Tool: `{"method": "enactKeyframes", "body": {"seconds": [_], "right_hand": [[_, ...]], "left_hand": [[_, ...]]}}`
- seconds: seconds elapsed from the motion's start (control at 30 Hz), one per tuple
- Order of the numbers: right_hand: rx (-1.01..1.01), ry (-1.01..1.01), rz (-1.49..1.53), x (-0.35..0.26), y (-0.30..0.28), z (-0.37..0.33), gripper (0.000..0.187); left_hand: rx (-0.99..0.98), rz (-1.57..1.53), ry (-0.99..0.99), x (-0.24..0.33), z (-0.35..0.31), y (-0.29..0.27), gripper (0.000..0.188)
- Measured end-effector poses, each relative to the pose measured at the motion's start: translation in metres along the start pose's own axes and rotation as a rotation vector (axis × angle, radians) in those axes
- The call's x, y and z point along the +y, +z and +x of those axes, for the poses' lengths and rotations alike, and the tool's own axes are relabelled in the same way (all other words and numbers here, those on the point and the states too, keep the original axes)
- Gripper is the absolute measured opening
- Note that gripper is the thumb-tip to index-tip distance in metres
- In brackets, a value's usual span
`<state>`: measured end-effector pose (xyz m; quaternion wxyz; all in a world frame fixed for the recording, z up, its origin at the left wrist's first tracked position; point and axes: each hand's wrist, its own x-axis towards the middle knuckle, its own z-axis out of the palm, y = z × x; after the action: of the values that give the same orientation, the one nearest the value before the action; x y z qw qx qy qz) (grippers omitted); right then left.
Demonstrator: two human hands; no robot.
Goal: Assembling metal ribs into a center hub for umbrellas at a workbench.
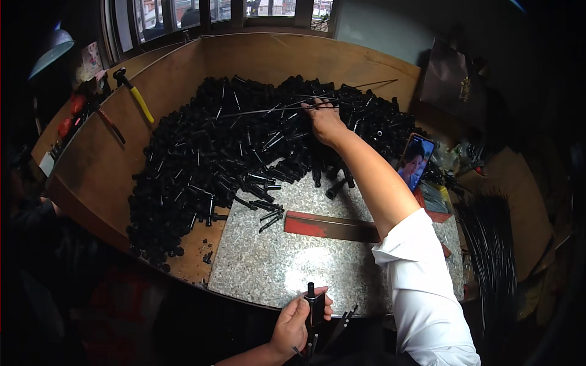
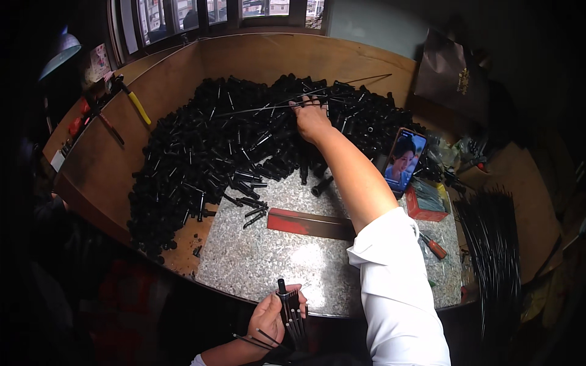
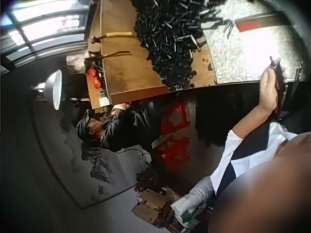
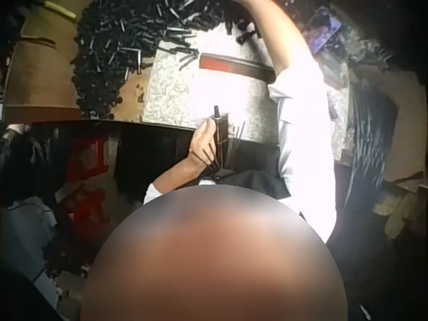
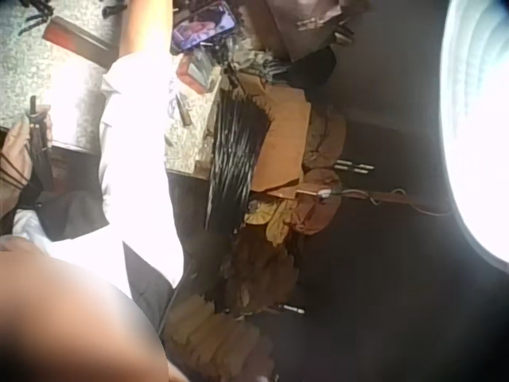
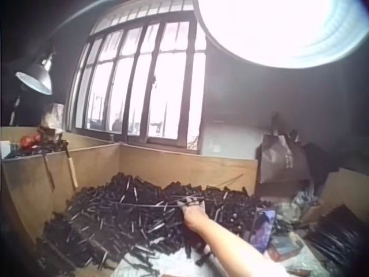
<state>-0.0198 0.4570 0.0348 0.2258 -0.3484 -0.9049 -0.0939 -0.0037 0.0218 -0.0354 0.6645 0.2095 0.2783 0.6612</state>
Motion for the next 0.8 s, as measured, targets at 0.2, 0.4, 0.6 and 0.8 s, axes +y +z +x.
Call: {"method": "enactKeyframes", "body": {"seconds": [0.2, 0.4, 0.6, 0.8], "right_hand": [[-0.139, -0.005, 0.063, -0.051, 0.006, 0.033, 0.052], [-0.167, -0.122, -0.032, -0.1, 0.032, 0.041, 0.055], [-0.252, -0.071, -0.165, -0.095, 0.03, 0.038, 0.049], [-0.424, -0.002, -0.217, -0.077, 0.01, 0.031, 0.05]], "left_hand": [[0.09, 0.075, -0.038, -0.009, 0.0, -0.018, 0.05], [-0.08, -0.048, -0.052, 0.007, 0.005, -0.007, 0.043], [0.07, 0.02, -0.12, 0.001, 0.0, -0.01, 0.05], [0.041, -0.014, -0.064, -0.002, 0.0, -0.013, 0.051]]}}
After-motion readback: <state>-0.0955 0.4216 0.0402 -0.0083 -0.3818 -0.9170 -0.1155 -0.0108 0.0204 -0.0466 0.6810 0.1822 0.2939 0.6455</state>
